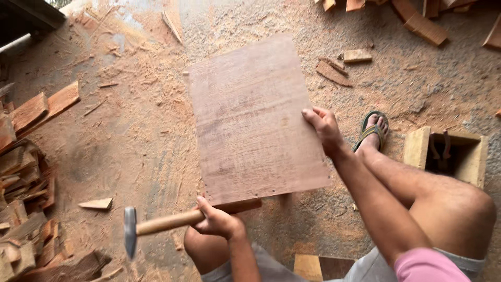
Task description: The person sits on the floor and uses a hammer to drive nails into a wooden box frame. They repeatedly position nails and strike them to secure the wooden panels together.
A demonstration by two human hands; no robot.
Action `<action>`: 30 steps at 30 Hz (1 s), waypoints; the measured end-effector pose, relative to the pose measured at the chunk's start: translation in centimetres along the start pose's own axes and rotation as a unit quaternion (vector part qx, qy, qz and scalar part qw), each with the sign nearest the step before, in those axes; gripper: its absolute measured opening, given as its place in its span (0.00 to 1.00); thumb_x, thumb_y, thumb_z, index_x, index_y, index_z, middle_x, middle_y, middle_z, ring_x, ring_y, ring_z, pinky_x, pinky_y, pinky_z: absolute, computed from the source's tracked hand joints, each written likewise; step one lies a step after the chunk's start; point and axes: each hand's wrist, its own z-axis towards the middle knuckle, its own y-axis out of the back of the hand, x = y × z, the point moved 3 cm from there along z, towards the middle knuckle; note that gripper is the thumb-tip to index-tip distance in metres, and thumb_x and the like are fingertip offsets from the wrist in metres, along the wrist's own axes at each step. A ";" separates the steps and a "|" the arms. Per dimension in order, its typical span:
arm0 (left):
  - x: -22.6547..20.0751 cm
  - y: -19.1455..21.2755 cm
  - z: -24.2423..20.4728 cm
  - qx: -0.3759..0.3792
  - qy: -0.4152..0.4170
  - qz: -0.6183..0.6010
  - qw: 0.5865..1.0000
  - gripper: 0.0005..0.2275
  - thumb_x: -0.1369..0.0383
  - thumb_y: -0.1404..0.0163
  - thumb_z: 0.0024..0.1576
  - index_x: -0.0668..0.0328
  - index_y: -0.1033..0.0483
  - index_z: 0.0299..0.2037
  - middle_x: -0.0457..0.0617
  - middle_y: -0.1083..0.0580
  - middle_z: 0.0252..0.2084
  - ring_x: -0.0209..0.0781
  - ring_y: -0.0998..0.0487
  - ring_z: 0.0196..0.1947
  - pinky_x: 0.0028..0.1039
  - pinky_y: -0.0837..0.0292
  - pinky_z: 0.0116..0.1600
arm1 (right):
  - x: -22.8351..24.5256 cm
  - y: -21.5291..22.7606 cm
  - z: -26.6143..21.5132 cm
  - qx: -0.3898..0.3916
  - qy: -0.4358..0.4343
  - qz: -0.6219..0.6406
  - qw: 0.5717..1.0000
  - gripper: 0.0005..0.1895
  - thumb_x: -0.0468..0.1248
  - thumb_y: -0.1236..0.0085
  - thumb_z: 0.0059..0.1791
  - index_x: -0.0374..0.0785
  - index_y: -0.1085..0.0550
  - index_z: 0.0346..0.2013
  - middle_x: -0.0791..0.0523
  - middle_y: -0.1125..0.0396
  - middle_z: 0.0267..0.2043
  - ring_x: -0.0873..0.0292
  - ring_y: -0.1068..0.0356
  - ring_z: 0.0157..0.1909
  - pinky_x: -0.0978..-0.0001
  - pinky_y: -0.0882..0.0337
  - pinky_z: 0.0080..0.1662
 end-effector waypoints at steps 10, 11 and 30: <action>-4.5 -26.4 8.1 0.250 -0.050 -0.050 0.966 0.18 0.72 0.48 0.60 0.64 0.39 0.58 0.54 0.24 0.44 0.38 0.17 0.41 0.21 0.19 0.45 | -4.0 -3.9 -0.8 -0.459 0.251 0.013 0.852 0.07 0.37 0.48 0.54 0.41 0.27 0.32 0.61 0.33 0.29 0.67 0.35 0.31 0.73 0.30 0.33; -6.8 -28.4 8.6 0.243 -0.074 0.013 0.967 0.12 0.72 0.49 0.62 0.66 0.33 0.53 0.56 0.23 0.42 0.42 0.18 0.37 0.25 0.17 0.41 | -5.2 -5.8 0.0 -0.488 0.192 0.062 0.849 0.12 0.41 0.47 0.55 0.44 0.31 0.28 0.63 0.40 0.26 0.67 0.43 0.25 0.74 0.37 0.30; -1.2 -11.9 -3.8 0.326 0.150 0.037 0.932 0.05 0.74 0.56 0.63 0.63 0.36 0.47 0.46 0.22 0.36 0.29 0.26 0.20 0.16 0.24 0.24 | 10.0 16.9 3.5 -0.336 0.301 -0.247 0.858 0.24 0.55 0.52 0.60 0.39 0.22 0.38 0.57 0.26 0.36 0.70 0.34 0.31 0.75 0.31 0.36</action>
